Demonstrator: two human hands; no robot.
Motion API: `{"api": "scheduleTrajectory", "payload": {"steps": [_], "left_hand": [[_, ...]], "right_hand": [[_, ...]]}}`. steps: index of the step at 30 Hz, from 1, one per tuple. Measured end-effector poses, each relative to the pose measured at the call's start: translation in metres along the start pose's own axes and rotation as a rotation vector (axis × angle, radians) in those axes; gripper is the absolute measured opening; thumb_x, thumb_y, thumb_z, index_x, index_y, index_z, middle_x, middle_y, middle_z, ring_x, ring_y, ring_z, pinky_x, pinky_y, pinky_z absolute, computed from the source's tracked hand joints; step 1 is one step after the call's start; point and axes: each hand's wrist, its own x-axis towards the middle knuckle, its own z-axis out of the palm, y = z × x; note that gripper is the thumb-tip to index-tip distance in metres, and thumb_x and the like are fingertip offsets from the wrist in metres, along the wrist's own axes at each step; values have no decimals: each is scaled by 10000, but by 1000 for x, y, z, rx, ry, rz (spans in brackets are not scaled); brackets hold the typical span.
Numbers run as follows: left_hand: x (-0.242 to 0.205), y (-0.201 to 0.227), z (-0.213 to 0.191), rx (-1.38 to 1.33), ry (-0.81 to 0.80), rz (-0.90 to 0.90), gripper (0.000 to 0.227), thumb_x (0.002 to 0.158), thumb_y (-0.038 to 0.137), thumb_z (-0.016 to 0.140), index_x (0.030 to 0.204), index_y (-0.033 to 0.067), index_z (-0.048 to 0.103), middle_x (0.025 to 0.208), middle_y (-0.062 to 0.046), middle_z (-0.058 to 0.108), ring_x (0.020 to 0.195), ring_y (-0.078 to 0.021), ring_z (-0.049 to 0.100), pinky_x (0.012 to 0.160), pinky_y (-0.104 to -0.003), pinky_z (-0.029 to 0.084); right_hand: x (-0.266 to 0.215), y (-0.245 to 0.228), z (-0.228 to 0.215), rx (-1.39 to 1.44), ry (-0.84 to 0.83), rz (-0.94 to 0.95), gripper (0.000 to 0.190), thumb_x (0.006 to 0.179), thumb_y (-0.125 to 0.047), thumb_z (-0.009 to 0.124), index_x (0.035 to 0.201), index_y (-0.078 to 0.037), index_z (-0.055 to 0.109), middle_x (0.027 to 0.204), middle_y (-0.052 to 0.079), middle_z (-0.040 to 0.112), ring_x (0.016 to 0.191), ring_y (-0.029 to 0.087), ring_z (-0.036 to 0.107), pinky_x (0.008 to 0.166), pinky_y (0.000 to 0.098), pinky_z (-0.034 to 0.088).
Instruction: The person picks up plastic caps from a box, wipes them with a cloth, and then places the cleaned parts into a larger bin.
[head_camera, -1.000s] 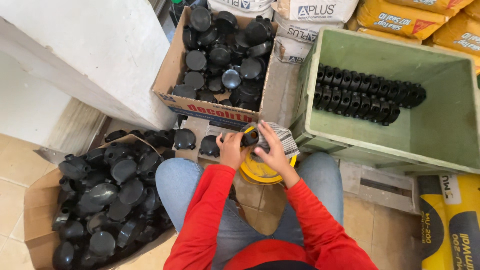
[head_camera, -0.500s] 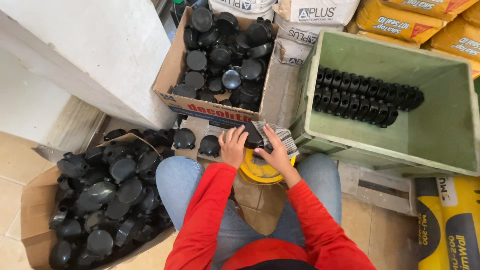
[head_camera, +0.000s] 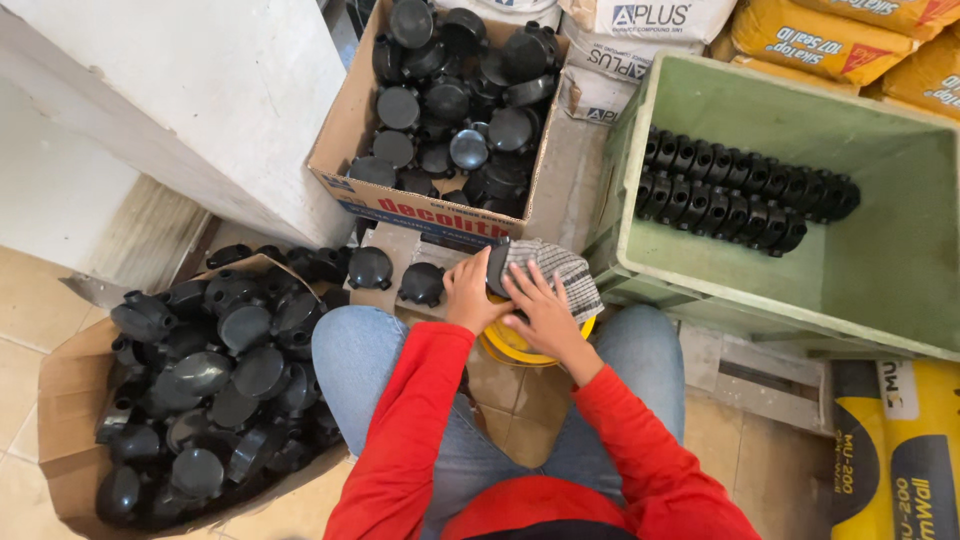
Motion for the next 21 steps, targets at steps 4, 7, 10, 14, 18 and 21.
{"api": "scheduleTrajectory", "payload": {"steps": [4, 7, 10, 14, 18, 21], "left_hand": [[-2, 4, 2, 94, 49, -17, 1006, 442, 404, 701, 1333, 170, 295, 1233, -4, 439, 1077, -194, 417, 913, -457, 275], [0, 7, 2, 105, 117, -13, 952, 472, 421, 653, 1324, 166, 316, 1172, -6, 476, 1004, -186, 464, 876, -432, 313], [-3, 9, -6, 152, 145, -9, 1003, 437, 497, 661, 1315, 132, 345, 1109, -45, 508, 949, -225, 489, 836, -456, 334], [-6, 11, -12, 157, 120, -3, 1057, 425, 530, 700, 1325, 112, 334, 1052, -69, 500, 934, -246, 472, 852, -469, 302], [-2, 0, 5, 172, 162, 12, 1033, 397, 543, 681, 1286, 117, 373, 1007, -56, 491, 950, -225, 452, 910, -487, 259], [0, 0, 13, 195, 195, 20, 894, 446, 469, 624, 1239, 117, 410, 983, -38, 497, 956, -200, 460, 925, -482, 244]], "right_hand": [[17, 4, 2, -47, -2, 48, 620, 843, -522, 339, 1381, -237, 225, 1450, 19, 186, 1329, 263, 159, 1003, 586, 160], [16, 5, 1, 33, 41, 157, 629, 874, -466, 351, 1398, -172, 167, 1458, 59, 146, 1332, 261, 154, 1007, 575, 171], [2, -1, -2, 103, 70, 224, 661, 878, -489, 307, 1400, -116, 148, 1455, 94, 141, 1326, 289, 157, 1009, 570, 177], [-14, -4, 0, 5, -18, 117, 700, 812, -626, 285, 1375, -212, 245, 1457, 69, 131, 1327, 353, 65, 1000, 591, 140], [7, 0, -6, -137, -73, -14, 667, 783, -639, 302, 1350, -288, 285, 1458, 22, 154, 1339, 315, 74, 1007, 595, 136], [26, 7, -5, -122, -23, 70, 649, 833, -523, 364, 1386, -219, 212, 1448, 38, 191, 1333, 249, 167, 1018, 552, 180]]}}
